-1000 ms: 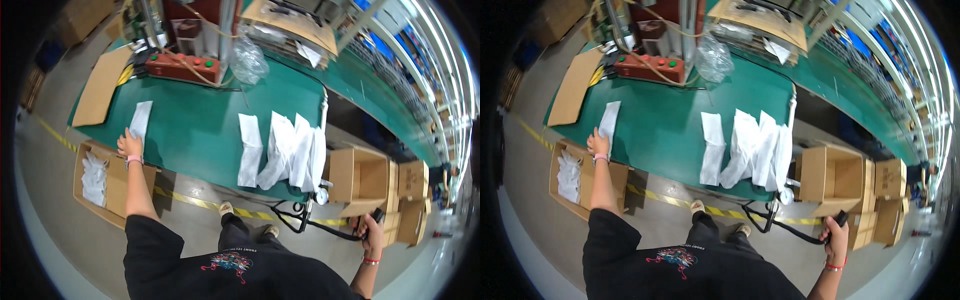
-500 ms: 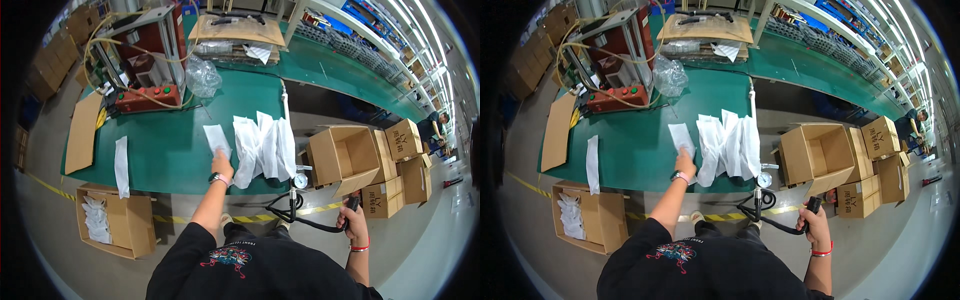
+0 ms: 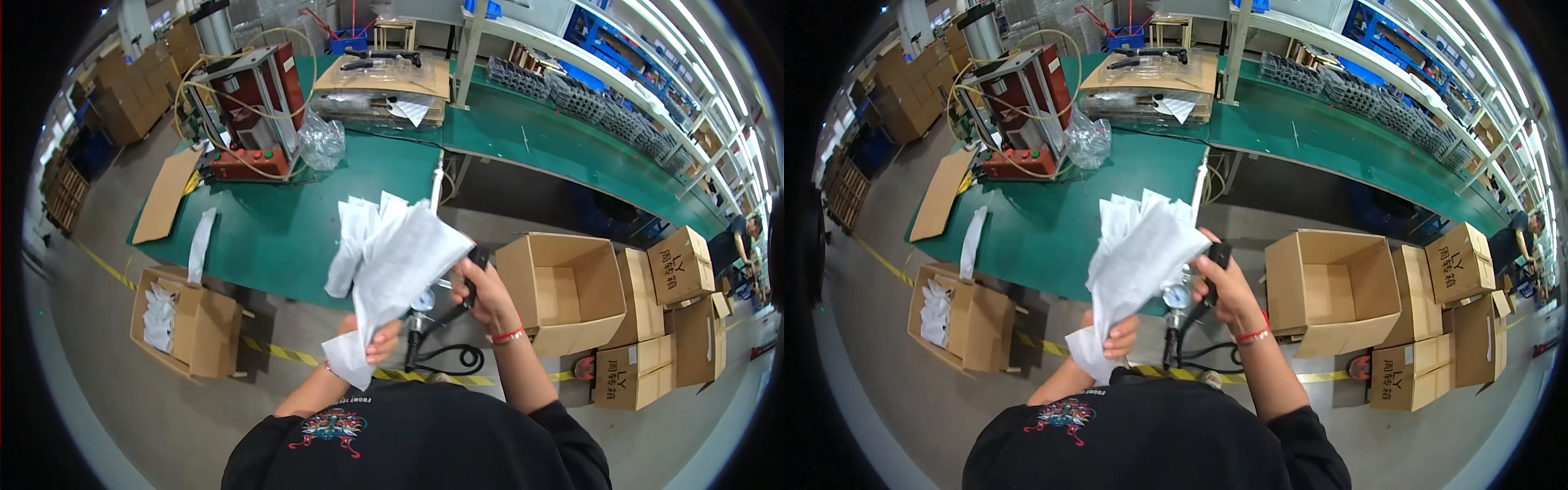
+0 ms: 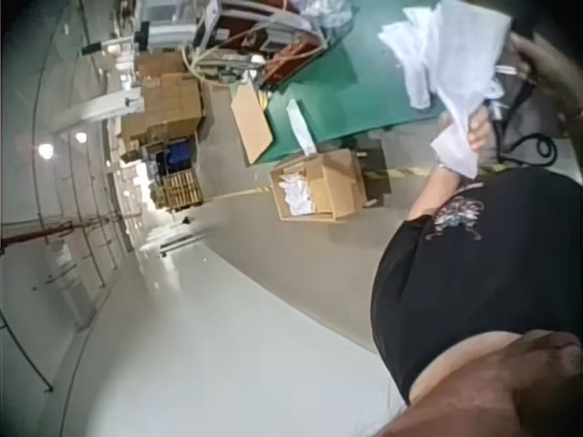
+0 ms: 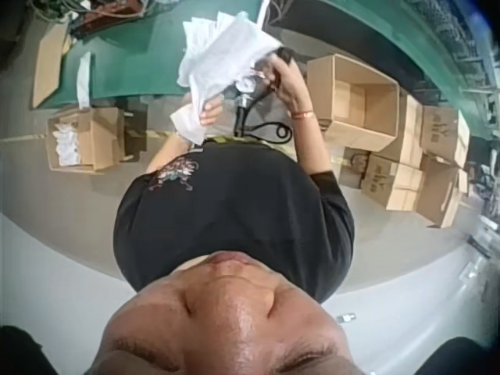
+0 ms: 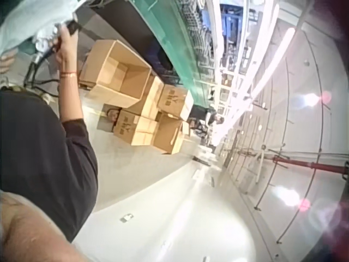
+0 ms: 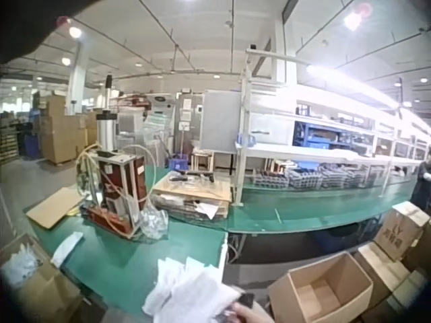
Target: The person takes wrapped components out of a cardboard box onto a workbench. The person then connects the wrapped components one at a time to an air pressure hose fixture to test them.
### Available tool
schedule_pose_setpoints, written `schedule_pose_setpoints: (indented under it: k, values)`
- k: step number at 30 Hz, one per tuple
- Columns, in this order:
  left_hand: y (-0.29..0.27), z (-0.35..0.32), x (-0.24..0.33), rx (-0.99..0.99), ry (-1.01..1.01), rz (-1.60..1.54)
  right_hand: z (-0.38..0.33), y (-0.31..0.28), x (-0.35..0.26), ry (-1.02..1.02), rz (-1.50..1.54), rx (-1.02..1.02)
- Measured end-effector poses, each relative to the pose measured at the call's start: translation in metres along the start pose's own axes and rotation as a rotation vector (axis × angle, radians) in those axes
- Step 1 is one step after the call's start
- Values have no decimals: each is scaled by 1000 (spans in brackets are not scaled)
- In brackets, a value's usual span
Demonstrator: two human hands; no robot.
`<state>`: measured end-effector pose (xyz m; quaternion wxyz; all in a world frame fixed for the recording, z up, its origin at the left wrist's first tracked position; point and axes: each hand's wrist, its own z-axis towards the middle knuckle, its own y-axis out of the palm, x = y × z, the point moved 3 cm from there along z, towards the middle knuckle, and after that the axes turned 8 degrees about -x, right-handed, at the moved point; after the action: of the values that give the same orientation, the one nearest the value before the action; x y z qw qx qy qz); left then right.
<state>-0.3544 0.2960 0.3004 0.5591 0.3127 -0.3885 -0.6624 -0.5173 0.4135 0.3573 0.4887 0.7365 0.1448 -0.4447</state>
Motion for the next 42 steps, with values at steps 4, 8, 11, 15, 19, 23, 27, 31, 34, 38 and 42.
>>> schedule_pose_setpoints:
  k: [4,8,11,15,19,23,27,31,34,38,42]
  values:
    - [-31,30,-76,44,-145,-99,-10,-39,-26,-64,121,-155]
    - [-36,47,-117,413,-132,103,-25,-69,-40,-113,52,-158]
    - [5,68,-146,547,-32,177,-28,-85,-47,-145,118,-46]
    - [-16,66,-151,557,-113,424,-40,-83,-40,-136,106,-36]
    - [-46,66,-130,591,-63,453,-51,-78,-37,-133,68,-77]
    - [-41,81,-109,505,-124,474,-55,-71,-34,-165,92,-148]
    - [2,106,-125,296,18,82,-56,-65,-27,-164,269,-136]
    - [-5,70,-144,324,-135,218,-54,-65,-18,-179,293,-106]
    - [-9,60,-137,382,-227,381,-54,-61,-15,-181,279,-91]
    - [-8,64,-112,575,-145,451,-50,-51,-23,-189,212,-94]
    - [7,75,-79,559,81,332,-46,-62,-30,78,68,118]
